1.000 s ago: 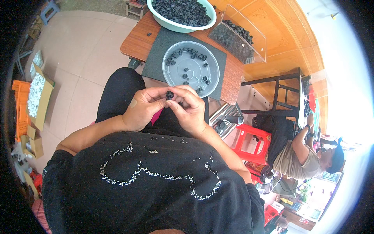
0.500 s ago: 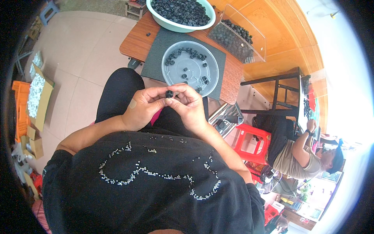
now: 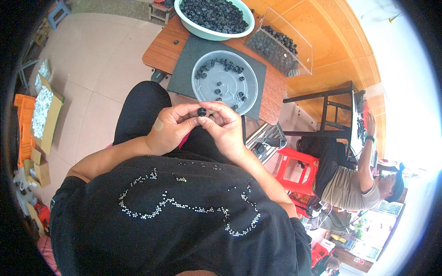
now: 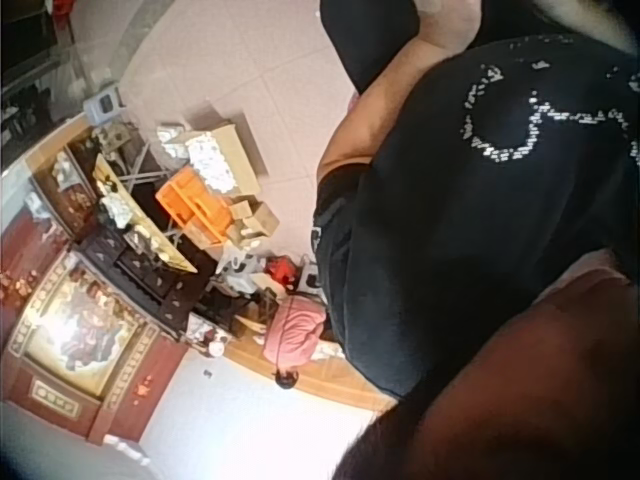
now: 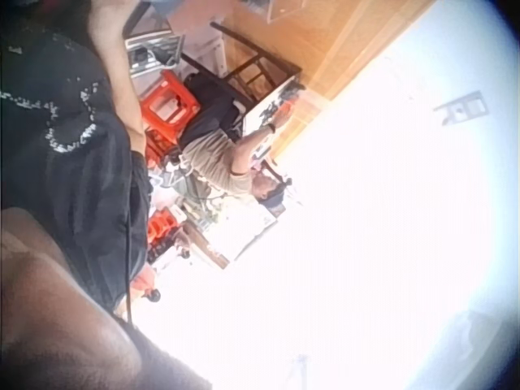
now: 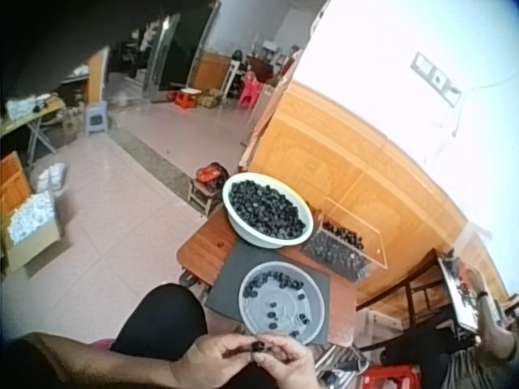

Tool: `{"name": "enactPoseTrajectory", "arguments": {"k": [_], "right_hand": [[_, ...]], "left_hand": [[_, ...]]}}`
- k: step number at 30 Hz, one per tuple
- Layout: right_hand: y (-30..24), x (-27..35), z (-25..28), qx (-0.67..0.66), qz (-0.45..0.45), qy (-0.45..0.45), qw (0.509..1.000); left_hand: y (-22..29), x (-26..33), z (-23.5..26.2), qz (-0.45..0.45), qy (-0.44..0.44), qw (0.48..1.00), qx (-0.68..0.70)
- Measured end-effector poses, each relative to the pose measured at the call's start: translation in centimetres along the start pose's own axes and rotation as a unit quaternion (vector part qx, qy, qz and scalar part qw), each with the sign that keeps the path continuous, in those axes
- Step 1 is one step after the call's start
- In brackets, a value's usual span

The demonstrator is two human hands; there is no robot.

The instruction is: The person sorts and assembles small black plastic components by hand, transferring them from a bowl into a clear container.

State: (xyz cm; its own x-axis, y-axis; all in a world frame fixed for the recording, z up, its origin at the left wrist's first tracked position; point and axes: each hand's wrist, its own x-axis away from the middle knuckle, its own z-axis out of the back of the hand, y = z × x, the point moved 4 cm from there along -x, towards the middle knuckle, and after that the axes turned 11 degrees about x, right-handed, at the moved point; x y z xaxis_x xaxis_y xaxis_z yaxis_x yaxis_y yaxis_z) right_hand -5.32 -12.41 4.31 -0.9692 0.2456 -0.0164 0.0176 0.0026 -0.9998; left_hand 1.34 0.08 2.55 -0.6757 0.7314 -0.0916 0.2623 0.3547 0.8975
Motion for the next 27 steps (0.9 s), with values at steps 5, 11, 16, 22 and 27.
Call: {"name": "enactPoseTrajectory", "arguments": {"k": [5,11,16,22,27], "right_hand": [[0.4,0.2,0.4,0.04,-0.015,0.017,0.999],[0.9,0.2,0.3,0.055,-0.001,0.01,0.998],[1.6,0.2,0.3,0.045,-0.008,0.004,0.999],[1.3,0.1,-0.1,-0.003,0.009,0.003,1.0],[2.9,-0.2,0.8,0.084,0.048,0.019,0.995]], "left_hand": [[0.2,0.1,0.2,-0.025,0.007,0.999,-0.046],[0.5,0.2,0.4,-0.042,-0.004,0.993,-0.108],[0.7,0.3,0.2,-0.028,0.004,0.994,-0.103],[-0.4,0.4,-0.1,0.035,-0.02,0.999,-0.016],[-0.5,0.3,-0.1,0.042,-0.002,0.999,0.004]]}}
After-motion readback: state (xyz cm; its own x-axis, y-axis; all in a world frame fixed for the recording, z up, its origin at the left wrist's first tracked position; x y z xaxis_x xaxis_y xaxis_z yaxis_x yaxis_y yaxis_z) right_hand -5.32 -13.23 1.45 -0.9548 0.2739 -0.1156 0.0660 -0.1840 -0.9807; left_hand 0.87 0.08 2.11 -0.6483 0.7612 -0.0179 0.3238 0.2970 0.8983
